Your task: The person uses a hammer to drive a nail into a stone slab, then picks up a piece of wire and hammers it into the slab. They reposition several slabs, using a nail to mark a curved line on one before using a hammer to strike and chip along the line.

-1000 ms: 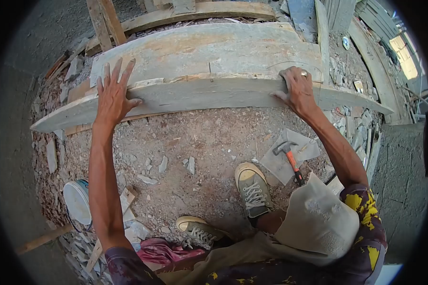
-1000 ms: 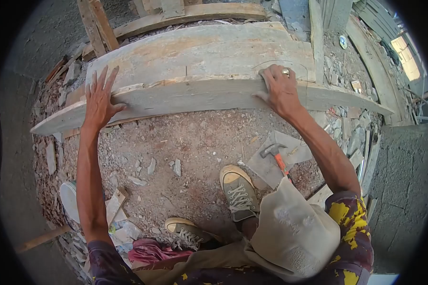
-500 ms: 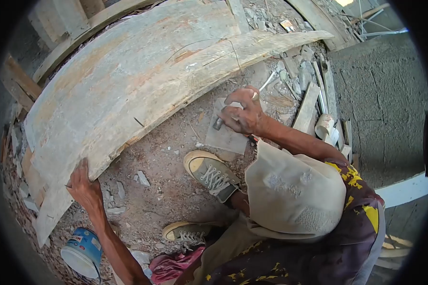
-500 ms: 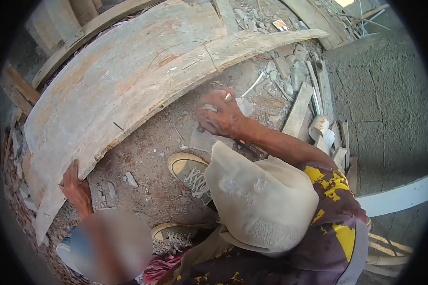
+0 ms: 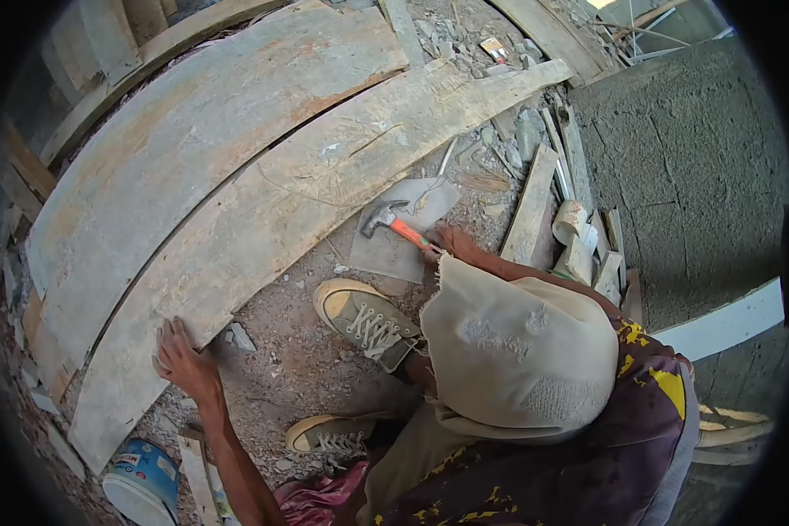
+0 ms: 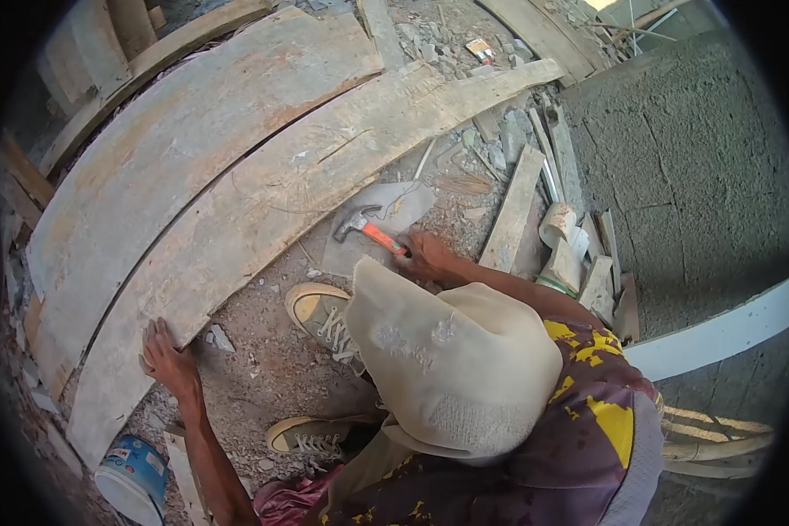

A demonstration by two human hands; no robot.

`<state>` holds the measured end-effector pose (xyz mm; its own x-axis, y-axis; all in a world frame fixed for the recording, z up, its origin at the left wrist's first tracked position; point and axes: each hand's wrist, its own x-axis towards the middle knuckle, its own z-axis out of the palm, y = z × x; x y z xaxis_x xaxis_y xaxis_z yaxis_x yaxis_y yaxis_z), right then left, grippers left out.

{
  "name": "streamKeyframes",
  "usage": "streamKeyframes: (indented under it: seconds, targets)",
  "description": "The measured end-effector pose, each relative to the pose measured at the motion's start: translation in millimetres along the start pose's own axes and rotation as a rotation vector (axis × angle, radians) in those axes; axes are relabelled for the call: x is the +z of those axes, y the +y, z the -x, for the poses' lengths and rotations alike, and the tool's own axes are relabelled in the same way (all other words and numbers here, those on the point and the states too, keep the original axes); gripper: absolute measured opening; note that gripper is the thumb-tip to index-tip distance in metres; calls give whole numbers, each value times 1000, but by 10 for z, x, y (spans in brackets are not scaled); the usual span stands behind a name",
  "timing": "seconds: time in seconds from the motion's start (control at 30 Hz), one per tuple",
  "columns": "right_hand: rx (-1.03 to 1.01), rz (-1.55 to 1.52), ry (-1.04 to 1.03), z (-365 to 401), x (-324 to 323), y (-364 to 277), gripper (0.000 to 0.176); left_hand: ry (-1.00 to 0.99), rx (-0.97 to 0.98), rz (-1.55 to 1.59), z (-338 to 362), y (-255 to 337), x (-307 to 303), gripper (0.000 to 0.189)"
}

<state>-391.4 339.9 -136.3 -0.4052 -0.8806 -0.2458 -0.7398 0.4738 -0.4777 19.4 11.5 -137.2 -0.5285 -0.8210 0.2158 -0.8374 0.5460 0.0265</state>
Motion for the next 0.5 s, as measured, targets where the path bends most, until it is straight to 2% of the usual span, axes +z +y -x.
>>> streamKeyframes:
  seconds: [0.03, 0.1, 0.13, 0.17, 0.23, 0.27, 0.3, 0.33, 0.37, 0.4, 0.43, 0.47, 0.5]
  targets:
    - [5, -192, -84, -9, -87, -83, 28, -77, -50, -15, 57, -2, -69, 64]
    - [410, -566, -174, 43, -260, -328, 23, -194, -78, -13, 49, 138, -402, 67]
    - [333, -624, -105, 134, -132, -55, 23, -186, -65, -21, 79, 207, -638, 65]
    - [310, -807, -85, 214, -13, 262, 19, -172, -43, -15, 91, 286, -786, 63]
    - [-132, -69, 103, 276, -271, -38, 17, -92, -8, 335, 194, 280, -864, 57]
    - [-163, -78, 78, 173, -438, -225, 17, -323, -192, 616, 213, 319, -883, 53]
    - [-112, -81, -26, 127, -579, -442, 17, -551, -370, 907, 228, 374, -890, 49]
    - [-55, -79, -123, 109, -724, -664, 18, -675, -635, 1214, 252, 449, -838, 54]
    - [-65, -78, -128, 26, -858, -925, 18, -786, -897, 1521, 269, 540, -744, 59]
    - [-144, -43, -103, -121, -957, -1224, 17, -783, -901, 1522, 279, 656, -633, 59]
    - [-221, -6, -77, -247, -1033, -1490, 17, -704, -1055, 1758, 297, 796, -497, 66]
    - [-203, -54, -44, -338, -1092, -1720, 18, -608, -1210, 1991, 312, 947, -391, 73]
    - [-186, -104, -6, -392, -1120, -1911, 20, -609, -1208, 1989, 306, 1100, -294, 73]
